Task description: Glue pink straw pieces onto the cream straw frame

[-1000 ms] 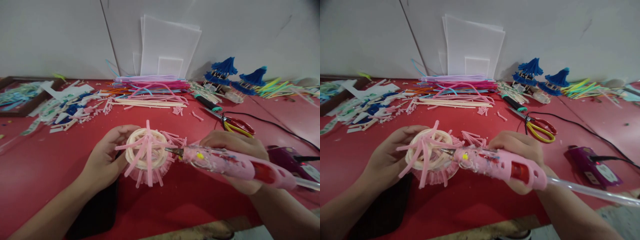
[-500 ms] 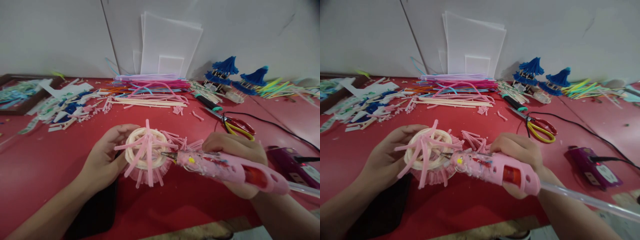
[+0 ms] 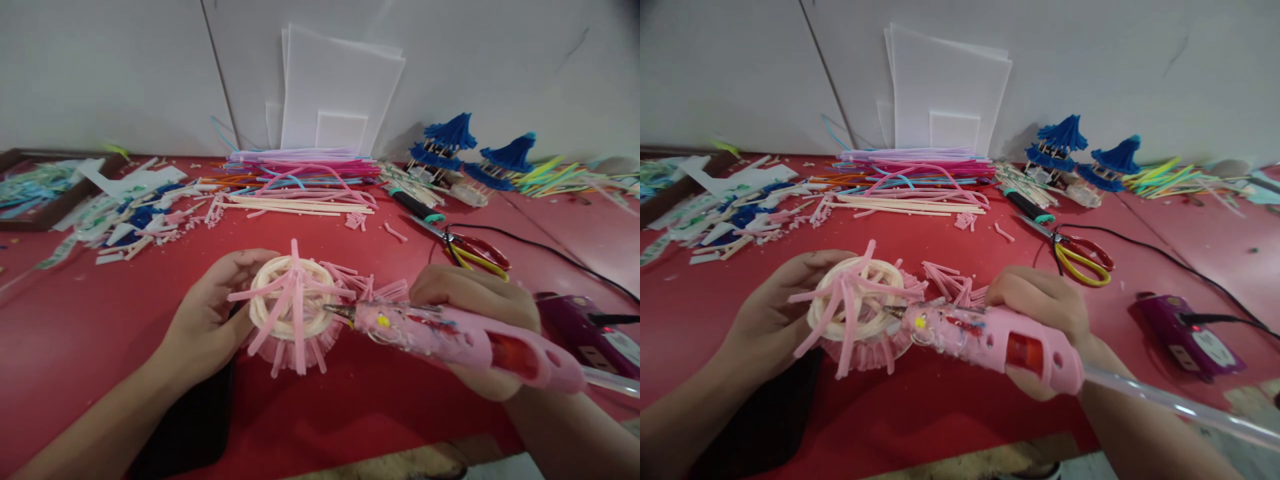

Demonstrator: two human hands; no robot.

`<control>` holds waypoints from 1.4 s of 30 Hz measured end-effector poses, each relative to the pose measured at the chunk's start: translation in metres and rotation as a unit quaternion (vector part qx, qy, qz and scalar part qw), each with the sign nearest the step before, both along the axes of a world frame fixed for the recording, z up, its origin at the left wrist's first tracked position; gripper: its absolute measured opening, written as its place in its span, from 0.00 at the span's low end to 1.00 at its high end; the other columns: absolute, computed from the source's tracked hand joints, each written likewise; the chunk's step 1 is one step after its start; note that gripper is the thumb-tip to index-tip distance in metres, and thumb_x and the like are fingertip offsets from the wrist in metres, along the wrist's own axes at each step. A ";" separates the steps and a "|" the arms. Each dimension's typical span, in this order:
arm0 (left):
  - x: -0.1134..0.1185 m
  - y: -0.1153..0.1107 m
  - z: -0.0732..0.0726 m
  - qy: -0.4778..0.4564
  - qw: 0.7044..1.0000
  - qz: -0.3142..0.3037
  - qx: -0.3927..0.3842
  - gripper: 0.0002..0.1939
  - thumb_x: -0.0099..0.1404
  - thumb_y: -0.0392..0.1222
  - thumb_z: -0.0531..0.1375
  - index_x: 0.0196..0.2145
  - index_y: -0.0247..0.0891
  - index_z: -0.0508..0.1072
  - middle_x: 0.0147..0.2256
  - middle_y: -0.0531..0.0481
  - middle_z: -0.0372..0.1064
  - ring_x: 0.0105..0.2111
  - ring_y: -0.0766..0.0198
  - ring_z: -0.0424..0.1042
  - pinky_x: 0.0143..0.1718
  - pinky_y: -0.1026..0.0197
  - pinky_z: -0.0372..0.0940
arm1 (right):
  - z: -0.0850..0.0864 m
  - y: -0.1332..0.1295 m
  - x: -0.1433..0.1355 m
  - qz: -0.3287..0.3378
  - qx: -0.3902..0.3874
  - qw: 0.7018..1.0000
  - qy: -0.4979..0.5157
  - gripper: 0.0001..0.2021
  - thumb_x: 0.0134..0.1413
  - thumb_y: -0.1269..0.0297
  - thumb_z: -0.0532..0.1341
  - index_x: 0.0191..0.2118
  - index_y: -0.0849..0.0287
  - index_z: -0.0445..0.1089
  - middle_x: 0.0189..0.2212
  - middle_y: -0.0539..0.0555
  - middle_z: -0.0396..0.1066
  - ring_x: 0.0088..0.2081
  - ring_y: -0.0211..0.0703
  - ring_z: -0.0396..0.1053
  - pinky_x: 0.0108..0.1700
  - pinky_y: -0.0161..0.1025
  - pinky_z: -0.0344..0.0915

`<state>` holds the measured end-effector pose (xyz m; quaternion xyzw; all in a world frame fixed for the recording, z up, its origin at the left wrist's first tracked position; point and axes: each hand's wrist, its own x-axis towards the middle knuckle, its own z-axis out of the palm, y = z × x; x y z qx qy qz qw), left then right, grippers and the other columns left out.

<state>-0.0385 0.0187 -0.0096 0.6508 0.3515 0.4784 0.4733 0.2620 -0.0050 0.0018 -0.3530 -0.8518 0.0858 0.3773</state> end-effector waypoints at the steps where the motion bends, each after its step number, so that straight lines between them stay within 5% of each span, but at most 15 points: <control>1: 0.000 0.000 0.000 0.000 1.000 -0.001 0.002 0.17 0.63 0.32 0.65 0.49 0.44 0.74 0.45 0.52 0.78 0.43 0.65 0.78 0.43 0.70 0.72 | 0.000 0.000 0.001 -0.003 -0.005 1.000 -0.003 0.05 0.48 0.68 0.54 0.34 0.55 0.62 0.24 0.50 0.65 0.24 0.39 0.65 0.25 0.38 0.59; 13: 0.001 0.002 -0.003 -0.006 1.000 0.000 0.002 0.21 0.60 0.32 0.67 0.48 0.52 0.75 0.43 0.57 0.79 0.42 0.71 0.79 0.40 0.77 0.70 | 0.000 0.001 0.006 0.021 -0.021 1.000 0.005 0.04 0.50 0.64 0.54 0.34 0.55 0.62 0.25 0.49 0.64 0.25 0.39 0.63 0.27 0.39 0.57; 22: -0.002 0.000 -0.003 -0.003 1.000 0.000 0.002 0.22 0.60 0.29 0.66 0.49 0.47 0.75 0.45 0.53 0.78 0.44 0.67 0.78 0.41 0.74 0.70 | 0.010 0.004 0.016 0.038 0.000 0.998 -0.047 0.11 0.66 0.61 0.47 0.35 0.56 0.63 0.27 0.53 0.66 0.28 0.40 0.65 0.29 0.39 0.62; 25: -0.002 0.001 -0.005 0.011 1.000 0.006 0.002 0.21 0.60 0.30 0.66 0.49 0.47 0.74 0.46 0.53 0.78 0.44 0.67 0.78 0.41 0.73 0.71 | 0.010 0.010 0.031 0.018 0.057 0.998 -0.018 0.04 0.61 0.67 0.56 0.39 0.57 0.67 0.28 0.54 0.70 0.30 0.41 0.69 0.32 0.39 0.66; 28: -0.002 0.002 -0.005 0.020 1.000 0.017 0.002 0.18 0.61 0.32 0.66 0.49 0.45 0.74 0.45 0.50 0.78 0.44 0.64 0.79 0.41 0.71 0.72 | 0.003 0.017 0.056 -0.002 0.101 0.992 -0.081 0.14 0.51 0.70 0.63 0.46 0.57 0.67 0.30 0.56 0.73 0.31 0.45 0.70 0.34 0.42 0.68; 32: -0.002 0.002 -0.003 0.024 0.999 0.031 -0.006 0.18 0.60 0.33 0.67 0.48 0.42 0.74 0.43 0.48 0.79 0.43 0.61 0.79 0.41 0.67 0.73 | -0.017 0.023 0.091 -0.114 -0.035 0.950 -0.289 0.16 0.50 0.72 0.57 0.46 0.57 0.69 0.38 0.61 0.78 0.39 0.53 0.75 0.44 0.51 0.67; 37: -0.004 0.001 0.001 0.010 0.999 0.036 -0.031 0.22 0.54 0.31 0.69 0.46 0.46 0.77 0.44 0.50 0.79 0.43 0.61 0.79 0.41 0.69 0.72 | -0.041 0.026 0.114 -0.178 -0.094 0.915 -0.349 0.24 0.42 0.74 0.54 0.49 0.58 0.70 0.46 0.63 0.77 0.49 0.57 0.74 0.49 0.52 0.66; 42: -0.010 0.006 0.002 -0.027 0.995 0.079 -0.059 0.22 0.48 0.32 0.67 0.42 0.46 0.80 0.42 0.48 0.80 0.42 0.55 0.78 0.37 0.62 0.73 | -0.031 0.030 0.111 -0.189 -0.098 0.903 -0.373 0.21 0.44 0.72 0.54 0.47 0.59 0.71 0.47 0.63 0.74 0.50 0.59 0.70 0.49 0.52 0.63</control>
